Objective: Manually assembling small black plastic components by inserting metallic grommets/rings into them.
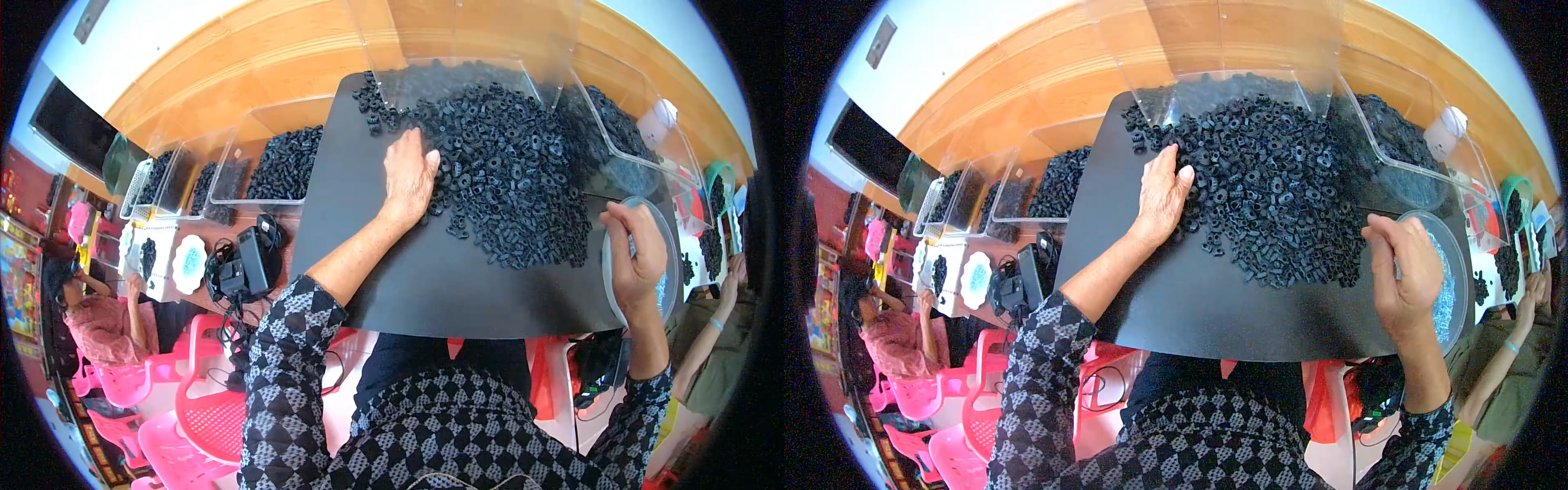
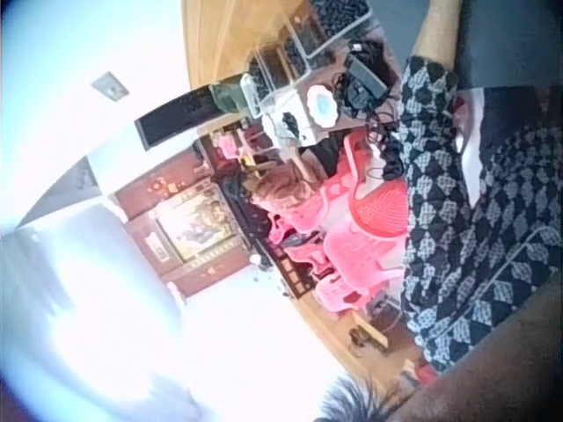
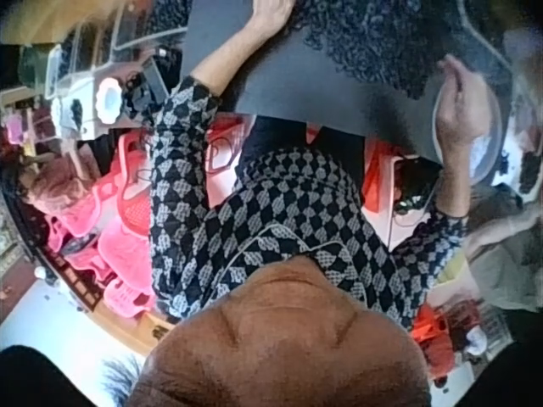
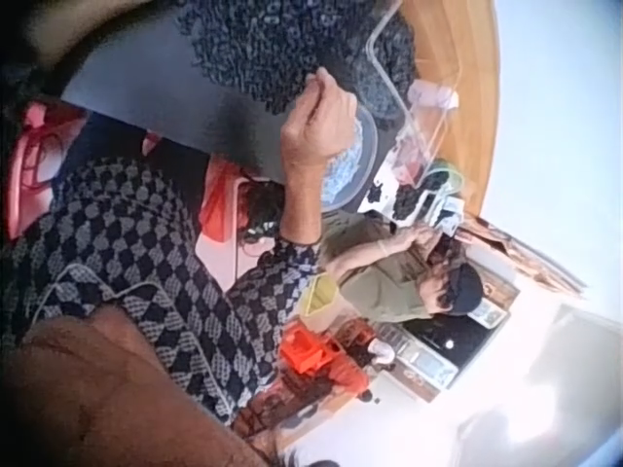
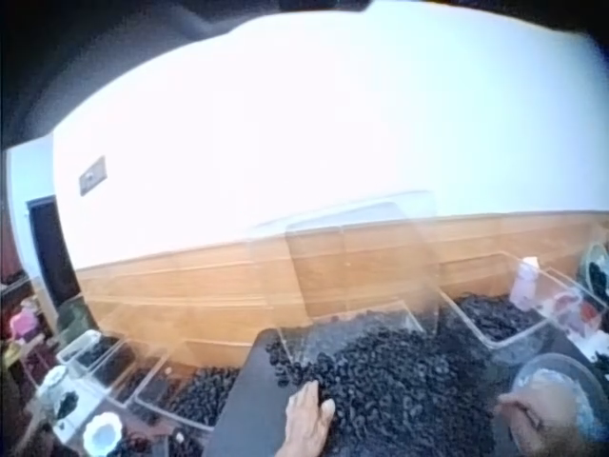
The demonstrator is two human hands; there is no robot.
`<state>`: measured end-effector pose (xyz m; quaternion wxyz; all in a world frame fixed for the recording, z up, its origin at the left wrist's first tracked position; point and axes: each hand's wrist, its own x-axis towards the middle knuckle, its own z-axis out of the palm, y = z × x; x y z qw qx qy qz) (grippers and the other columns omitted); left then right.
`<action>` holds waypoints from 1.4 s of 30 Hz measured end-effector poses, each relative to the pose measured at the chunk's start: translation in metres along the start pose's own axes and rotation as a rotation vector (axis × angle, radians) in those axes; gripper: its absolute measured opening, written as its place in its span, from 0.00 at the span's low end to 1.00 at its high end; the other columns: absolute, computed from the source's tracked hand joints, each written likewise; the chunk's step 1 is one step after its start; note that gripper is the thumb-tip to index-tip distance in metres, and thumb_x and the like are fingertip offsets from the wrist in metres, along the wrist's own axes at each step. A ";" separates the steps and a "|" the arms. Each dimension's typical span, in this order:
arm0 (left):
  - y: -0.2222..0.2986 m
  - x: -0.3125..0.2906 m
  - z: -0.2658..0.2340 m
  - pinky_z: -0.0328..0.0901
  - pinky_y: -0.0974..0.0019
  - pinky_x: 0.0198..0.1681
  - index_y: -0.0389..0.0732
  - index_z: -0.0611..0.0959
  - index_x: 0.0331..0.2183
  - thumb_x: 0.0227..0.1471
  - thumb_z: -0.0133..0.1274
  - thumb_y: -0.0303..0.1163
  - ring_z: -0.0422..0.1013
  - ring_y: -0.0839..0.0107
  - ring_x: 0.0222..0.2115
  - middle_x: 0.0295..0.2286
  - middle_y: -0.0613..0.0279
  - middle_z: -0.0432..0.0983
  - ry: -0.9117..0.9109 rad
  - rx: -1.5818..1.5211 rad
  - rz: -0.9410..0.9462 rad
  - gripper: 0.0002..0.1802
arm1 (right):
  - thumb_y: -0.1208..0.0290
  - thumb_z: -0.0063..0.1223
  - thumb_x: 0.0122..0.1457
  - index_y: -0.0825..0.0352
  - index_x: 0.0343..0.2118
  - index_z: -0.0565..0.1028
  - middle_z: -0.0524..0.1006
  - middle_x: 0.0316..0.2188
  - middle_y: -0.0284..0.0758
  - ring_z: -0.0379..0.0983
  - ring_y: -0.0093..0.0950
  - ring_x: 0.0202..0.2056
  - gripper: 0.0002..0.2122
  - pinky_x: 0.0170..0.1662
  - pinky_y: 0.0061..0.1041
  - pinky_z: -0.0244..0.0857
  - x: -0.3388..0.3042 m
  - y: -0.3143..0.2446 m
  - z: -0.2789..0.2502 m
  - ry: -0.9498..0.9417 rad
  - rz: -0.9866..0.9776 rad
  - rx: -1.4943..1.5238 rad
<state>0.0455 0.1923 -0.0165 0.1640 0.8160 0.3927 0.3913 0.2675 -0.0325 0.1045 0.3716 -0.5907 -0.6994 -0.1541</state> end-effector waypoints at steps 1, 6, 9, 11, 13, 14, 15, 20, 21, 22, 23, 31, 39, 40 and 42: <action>-0.001 -0.004 0.004 0.56 0.50 0.47 0.29 0.66 0.48 0.50 0.49 0.35 0.61 0.46 0.45 0.43 0.41 0.66 0.070 0.042 0.074 0.27 | 0.86 0.51 0.51 0.72 0.35 0.73 0.75 0.23 0.38 0.68 0.31 0.23 0.08 0.27 0.24 0.60 -0.001 0.000 0.001 0.000 -0.002 -0.004; 0.006 -0.006 -0.024 0.46 0.54 0.57 0.38 0.69 0.50 0.55 0.44 0.40 0.59 0.54 0.51 0.50 0.49 0.65 0.086 0.194 0.096 0.23 | 0.87 0.51 0.49 0.72 0.34 0.73 0.75 0.22 0.38 0.67 0.31 0.23 0.09 0.26 0.24 0.59 -0.004 0.000 0.001 0.000 0.013 0.007; -0.033 0.016 -0.038 0.59 0.55 0.48 0.36 0.74 0.42 0.48 0.47 0.28 0.64 0.53 0.42 0.41 0.50 0.70 0.276 0.161 0.060 0.17 | 0.87 0.51 0.49 0.73 0.34 0.73 0.75 0.22 0.38 0.67 0.31 0.22 0.08 0.26 0.24 0.59 -0.004 0.001 0.003 -0.002 0.010 -0.004; -0.062 0.028 -0.047 0.60 0.57 0.48 0.36 0.75 0.42 0.49 0.47 0.28 0.65 0.53 0.42 0.40 0.50 0.72 0.249 0.122 -0.078 0.16 | 0.87 0.51 0.49 0.73 0.34 0.73 0.75 0.22 0.38 0.67 0.31 0.22 0.08 0.25 0.25 0.59 -0.003 -0.001 0.002 -0.011 0.011 -0.006; -0.072 0.041 -0.050 0.59 0.56 0.49 0.36 0.76 0.43 0.50 0.47 0.28 0.65 0.53 0.43 0.41 0.51 0.72 0.161 0.120 -0.090 0.16 | 0.87 0.52 0.49 0.73 0.34 0.73 0.75 0.22 0.38 0.67 0.31 0.22 0.08 0.25 0.25 0.59 -0.004 -0.002 0.001 -0.021 0.012 -0.017; -0.074 0.043 -0.048 0.59 0.56 0.49 0.36 0.76 0.42 0.50 0.47 0.30 0.66 0.53 0.44 0.41 0.51 0.73 0.110 0.128 -0.079 0.16 | 0.87 0.51 0.49 0.73 0.34 0.73 0.75 0.22 0.38 0.68 0.31 0.22 0.08 0.25 0.25 0.59 -0.005 -0.002 0.002 -0.023 0.023 -0.012; -0.075 0.046 -0.044 0.59 0.56 0.50 0.36 0.77 0.42 0.50 0.47 0.30 0.66 0.52 0.44 0.41 0.51 0.73 0.062 0.145 -0.093 0.16 | 0.87 0.51 0.49 0.72 0.33 0.73 0.75 0.22 0.37 0.68 0.31 0.22 0.08 0.25 0.25 0.59 -0.006 -0.002 0.004 -0.025 0.029 -0.002; -0.069 0.046 -0.016 0.59 0.55 0.49 0.36 0.77 0.42 0.49 0.46 0.32 0.65 0.53 0.43 0.42 0.53 0.72 0.045 0.135 -0.079 0.18 | 0.87 0.51 0.49 0.72 0.33 0.73 0.75 0.21 0.37 0.68 0.31 0.21 0.08 0.24 0.25 0.59 -0.013 -0.001 0.005 -0.050 0.029 0.006; -0.065 0.045 -0.013 0.59 0.55 0.49 0.35 0.76 0.42 0.49 0.46 0.32 0.64 0.53 0.43 0.43 0.52 0.71 0.047 0.140 -0.085 0.18 | 0.87 0.51 0.49 0.72 0.33 0.73 0.75 0.21 0.38 0.68 0.31 0.21 0.07 0.24 0.25 0.59 -0.014 -0.002 0.004 -0.059 0.024 0.005; -0.059 0.043 -0.012 0.59 0.55 0.49 0.35 0.76 0.42 0.49 0.45 0.32 0.64 0.52 0.43 0.43 0.51 0.71 0.037 0.120 -0.089 0.18 | 0.87 0.51 0.49 0.72 0.33 0.73 0.75 0.21 0.38 0.68 0.31 0.21 0.07 0.24 0.25 0.59 -0.014 -0.003 0.004 -0.057 0.019 0.008; -0.056 0.042 -0.007 0.59 0.55 0.49 0.35 0.76 0.42 0.49 0.44 0.32 0.64 0.52 0.43 0.43 0.50 0.71 0.059 0.094 -0.081 0.18 | 0.87 0.51 0.49 0.72 0.33 0.73 0.75 0.21 0.38 0.68 0.31 0.21 0.07 0.24 0.25 0.59 -0.015 -0.005 0.005 -0.052 0.030 0.023; -0.018 0.031 0.008 0.58 0.50 0.49 0.31 0.76 0.41 0.52 0.43 0.31 0.64 0.44 0.43 0.41 0.41 0.71 0.081 -0.110 -0.087 0.17 | 0.86 0.52 0.48 0.72 0.32 0.74 0.75 0.20 0.37 0.69 0.30 0.20 0.08 0.23 0.25 0.60 -0.019 -0.012 0.012 -0.038 0.043 0.101; -0.010 0.023 0.016 0.58 0.58 0.51 0.34 0.72 0.46 0.55 0.44 0.34 0.64 0.52 0.45 0.43 0.48 0.70 0.041 -0.094 -0.095 0.20 | 0.87 0.53 0.47 0.73 0.31 0.74 0.75 0.19 0.37 0.69 0.30 0.19 0.07 0.23 0.25 0.59 -0.013 -0.017 0.018 -0.058 0.027 0.116; -0.007 0.023 0.013 0.58 0.59 0.52 0.33 0.71 0.47 0.55 0.43 0.34 0.63 0.52 0.47 0.45 0.47 0.69 -0.001 -0.088 -0.111 0.20 | 0.87 0.53 0.47 0.73 0.31 0.74 0.75 0.19 0.37 0.69 0.30 0.19 0.07 0.23 0.25 0.59 -0.013 -0.017 0.019 -0.060 0.028 0.114; 0.003 0.022 0.008 0.57 0.59 0.52 0.32 0.71 0.47 0.55 0.43 0.33 0.63 0.51 0.47 0.45 0.46 0.69 -0.023 -0.068 -0.120 0.20 | 0.87 0.53 0.47 0.73 0.31 0.74 0.75 0.19 0.37 0.68 0.30 0.19 0.07 0.22 0.26 0.59 -0.013 -0.018 0.022 -0.059 0.018 0.126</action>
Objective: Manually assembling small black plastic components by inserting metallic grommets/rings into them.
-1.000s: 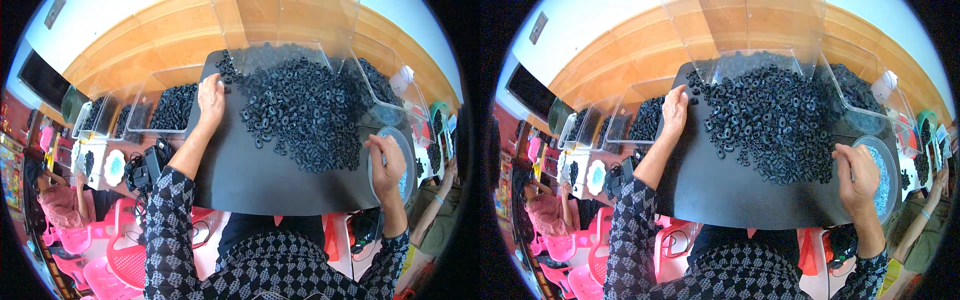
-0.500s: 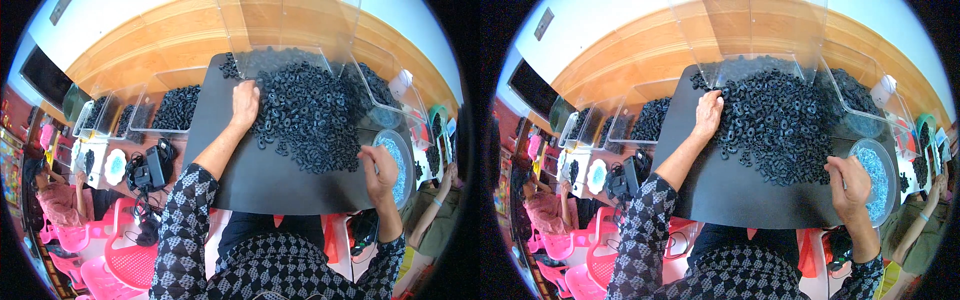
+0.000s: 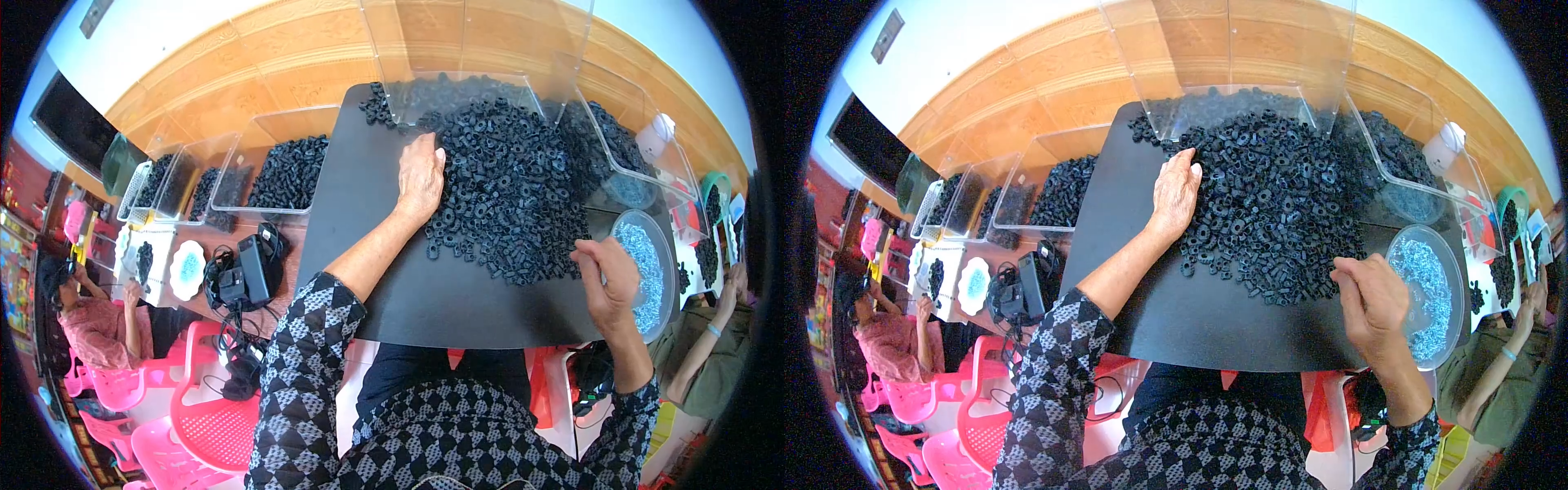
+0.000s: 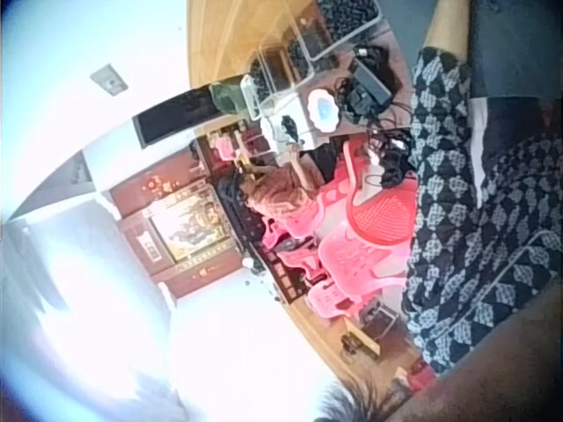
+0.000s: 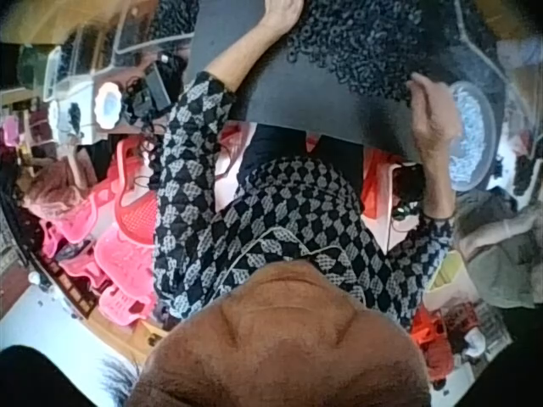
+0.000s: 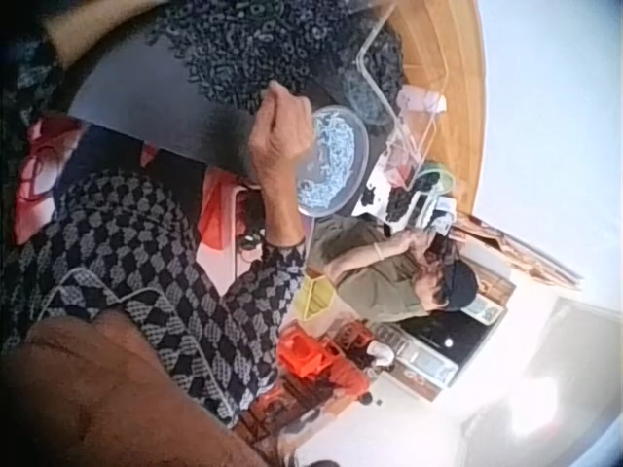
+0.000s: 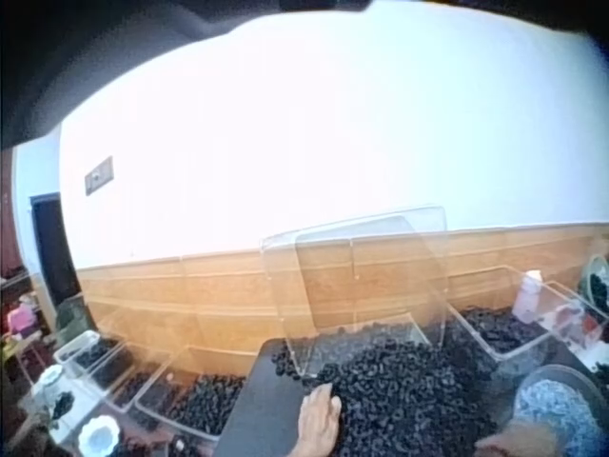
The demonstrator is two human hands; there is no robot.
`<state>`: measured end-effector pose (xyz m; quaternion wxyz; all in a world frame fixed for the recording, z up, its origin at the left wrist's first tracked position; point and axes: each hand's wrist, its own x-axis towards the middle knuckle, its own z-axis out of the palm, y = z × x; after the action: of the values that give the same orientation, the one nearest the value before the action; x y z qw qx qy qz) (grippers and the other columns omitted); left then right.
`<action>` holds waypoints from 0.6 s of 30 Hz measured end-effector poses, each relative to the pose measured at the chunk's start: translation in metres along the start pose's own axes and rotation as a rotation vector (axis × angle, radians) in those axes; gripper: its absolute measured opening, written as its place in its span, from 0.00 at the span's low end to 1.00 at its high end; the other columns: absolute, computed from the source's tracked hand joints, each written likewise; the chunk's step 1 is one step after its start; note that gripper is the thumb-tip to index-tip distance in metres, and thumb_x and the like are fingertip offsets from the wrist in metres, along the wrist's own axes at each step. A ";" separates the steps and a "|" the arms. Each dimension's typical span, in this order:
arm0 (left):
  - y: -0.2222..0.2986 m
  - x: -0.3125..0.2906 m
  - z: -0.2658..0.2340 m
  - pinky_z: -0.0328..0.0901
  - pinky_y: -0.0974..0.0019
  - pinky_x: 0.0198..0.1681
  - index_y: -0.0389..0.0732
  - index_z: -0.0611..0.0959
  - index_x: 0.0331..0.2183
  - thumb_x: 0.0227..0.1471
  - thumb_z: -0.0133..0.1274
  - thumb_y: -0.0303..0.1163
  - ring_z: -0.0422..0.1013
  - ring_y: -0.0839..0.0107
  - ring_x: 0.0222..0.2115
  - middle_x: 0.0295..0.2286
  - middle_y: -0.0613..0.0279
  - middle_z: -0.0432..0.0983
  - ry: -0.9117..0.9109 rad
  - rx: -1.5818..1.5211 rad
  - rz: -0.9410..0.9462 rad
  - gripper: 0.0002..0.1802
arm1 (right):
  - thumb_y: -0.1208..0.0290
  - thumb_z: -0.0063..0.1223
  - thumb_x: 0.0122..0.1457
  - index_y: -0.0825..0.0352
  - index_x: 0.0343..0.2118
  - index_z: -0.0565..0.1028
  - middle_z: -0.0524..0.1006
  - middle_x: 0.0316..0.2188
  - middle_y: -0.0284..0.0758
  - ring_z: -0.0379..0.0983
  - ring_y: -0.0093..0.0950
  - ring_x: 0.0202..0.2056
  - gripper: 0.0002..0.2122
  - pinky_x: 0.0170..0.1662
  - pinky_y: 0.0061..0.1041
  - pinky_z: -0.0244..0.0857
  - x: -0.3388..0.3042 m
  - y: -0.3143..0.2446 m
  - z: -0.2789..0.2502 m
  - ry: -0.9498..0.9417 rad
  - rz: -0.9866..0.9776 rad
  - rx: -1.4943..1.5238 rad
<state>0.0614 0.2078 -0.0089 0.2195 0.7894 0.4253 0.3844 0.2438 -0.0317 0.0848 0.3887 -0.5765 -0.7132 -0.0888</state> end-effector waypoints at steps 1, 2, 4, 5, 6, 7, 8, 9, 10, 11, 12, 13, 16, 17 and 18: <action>0.003 -0.001 -0.001 0.57 0.59 0.53 0.32 0.70 0.47 0.56 0.42 0.33 0.63 0.50 0.48 0.46 0.46 0.69 -0.019 0.023 -0.009 0.20 | 0.87 0.53 0.47 0.73 0.31 0.74 0.75 0.19 0.37 0.68 0.30 0.19 0.07 0.22 0.26 0.59 0.000 0.000 0.000 -0.001 0.001 -0.001; 0.002 -0.002 -0.001 0.57 0.59 0.53 0.32 0.70 0.47 0.56 0.42 0.33 0.63 0.50 0.48 0.46 0.46 0.69 -0.020 0.022 -0.009 0.20 | 0.87 0.53 0.47 0.73 0.31 0.74 0.75 0.19 0.37 0.68 0.31 0.19 0.07 0.23 0.26 0.59 0.000 0.000 0.001 -0.004 0.002 0.008; 0.000 -0.005 -0.003 0.55 0.56 0.54 0.32 0.69 0.48 0.56 0.41 0.32 0.63 0.49 0.48 0.46 0.45 0.69 -0.032 0.003 0.056 0.19 | 0.87 0.53 0.47 0.73 0.31 0.74 0.75 0.19 0.37 0.68 0.31 0.19 0.07 0.23 0.26 0.59 -0.001 -0.002 0.001 -0.007 0.003 0.017; 0.000 -0.006 -0.004 0.55 0.56 0.54 0.32 0.69 0.48 0.56 0.41 0.32 0.63 0.49 0.48 0.46 0.45 0.69 -0.033 0.003 0.055 0.19 | 0.87 0.53 0.47 0.73 0.31 0.74 0.75 0.19 0.37 0.68 0.31 0.20 0.07 0.23 0.26 0.59 0.000 -0.003 0.000 -0.010 0.011 0.017; 0.001 -0.007 -0.006 0.54 0.55 0.55 0.32 0.70 0.48 0.56 0.42 0.31 0.64 0.50 0.47 0.45 0.44 0.69 -0.036 0.075 0.081 0.19 | 0.87 0.53 0.47 0.73 0.31 0.74 0.74 0.19 0.37 0.68 0.31 0.20 0.07 0.23 0.26 0.59 -0.001 -0.003 0.000 -0.014 0.022 0.016; 0.001 -0.007 -0.007 0.53 0.54 0.55 0.33 0.70 0.48 0.56 0.42 0.31 0.64 0.50 0.47 0.45 0.44 0.70 -0.039 0.148 0.106 0.19 | 0.87 0.53 0.47 0.73 0.31 0.74 0.74 0.19 0.37 0.68 0.31 0.20 0.07 0.23 0.26 0.59 -0.002 -0.002 0.001 -0.014 0.025 0.015; -0.002 -0.007 -0.005 0.53 0.54 0.55 0.33 0.70 0.48 0.56 0.42 0.31 0.64 0.50 0.47 0.45 0.44 0.70 -0.042 0.147 0.107 0.19 | 0.87 0.52 0.47 0.73 0.31 0.74 0.74 0.19 0.37 0.68 0.31 0.20 0.07 0.23 0.26 0.59 -0.003 -0.001 0.002 -0.010 0.024 0.019; -0.004 -0.007 -0.007 0.54 0.53 0.52 0.32 0.71 0.46 0.54 0.44 0.30 0.65 0.50 0.44 0.43 0.44 0.70 0.047 0.184 0.213 0.18 | 0.87 0.52 0.47 0.73 0.31 0.74 0.74 0.19 0.37 0.68 0.31 0.20 0.08 0.23 0.25 0.59 -0.003 0.000 0.003 -0.006 0.021 0.026; -0.006 -0.006 -0.009 0.56 0.52 0.48 0.31 0.72 0.44 0.52 0.46 0.29 0.66 0.50 0.42 0.42 0.44 0.70 0.137 0.221 0.320 0.17 | 0.87 0.52 0.47 0.73 0.31 0.74 0.74 0.19 0.37 0.68 0.31 0.20 0.08 0.23 0.25 0.59 -0.004 0.000 0.003 -0.006 0.022 0.029; -0.009 -0.006 -0.015 0.56 0.52 0.48 0.33 0.74 0.42 0.51 0.47 0.30 0.67 0.52 0.41 0.40 0.46 0.72 0.158 0.208 0.342 0.16 | 0.87 0.52 0.46 0.73 0.31 0.74 0.74 0.19 0.37 0.68 0.31 0.20 0.08 0.23 0.25 0.59 -0.004 0.000 0.003 -0.010 0.027 0.026; -0.005 -0.004 -0.022 0.56 0.53 0.46 0.36 0.75 0.41 0.50 0.48 0.30 0.67 0.53 0.40 0.38 0.49 0.73 0.158 0.247 0.312 0.15 | 0.88 0.52 0.46 0.73 0.31 0.74 0.74 0.19 0.37 0.68 0.31 0.20 0.08 0.23 0.25 0.59 -0.005 0.002 0.002 -0.013 0.038 0.016; -0.001 0.000 -0.034 0.57 0.52 0.45 0.39 0.77 0.39 0.48 0.50 0.29 0.68 0.54 0.39 0.35 0.53 0.75 0.090 0.280 0.163 0.14 | 0.88 0.52 0.46 0.73 0.31 0.74 0.74 0.19 0.37 0.68 0.31 0.20 0.08 0.23 0.25 0.59 -0.006 0.002 0.002 -0.012 0.044 0.013; -0.054 0.020 -0.051 0.65 0.55 0.36 0.43 0.82 0.31 0.43 0.53 0.27 0.71 0.55 0.31 0.28 0.55 0.78 0.396 0.196 0.086 0.08 | 0.88 0.52 0.46 0.74 0.31 0.74 0.74 0.20 0.37 0.68 0.31 0.20 0.08 0.23 0.25 0.59 -0.004 0.001 0.004 -0.015 0.051 0.033; -0.074 0.029 -0.052 0.67 0.56 0.35 0.44 0.83 0.31 0.42 0.54 0.27 0.73 0.55 0.29 0.27 0.54 0.78 0.412 0.127 -0.024 0.10 | 0.88 0.52 0.46 0.74 0.31 0.74 0.75 0.20 0.37 0.68 0.31 0.20 0.08 0.23 0.26 0.59 -0.004 0.002 0.004 -0.018 0.045 0.027; -0.076 0.037 -0.055 0.67 0.57 0.36 0.43 0.83 0.33 0.41 0.54 0.27 0.74 0.55 0.30 0.26 0.53 0.78 0.349 0.164 -0.133 0.11 | 0.88 0.52 0.46 0.74 0.31 0.74 0.75 0.20 0.37 0.68 0.31 0.20 0.08 0.23 0.26 0.59 -0.005 0.004 0.003 -0.020 0.049 0.009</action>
<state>-0.0079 0.2812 -0.0111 0.1025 0.6962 0.5380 0.4640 0.2462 -0.0327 0.0785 0.3860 -0.5930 -0.7031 -0.0702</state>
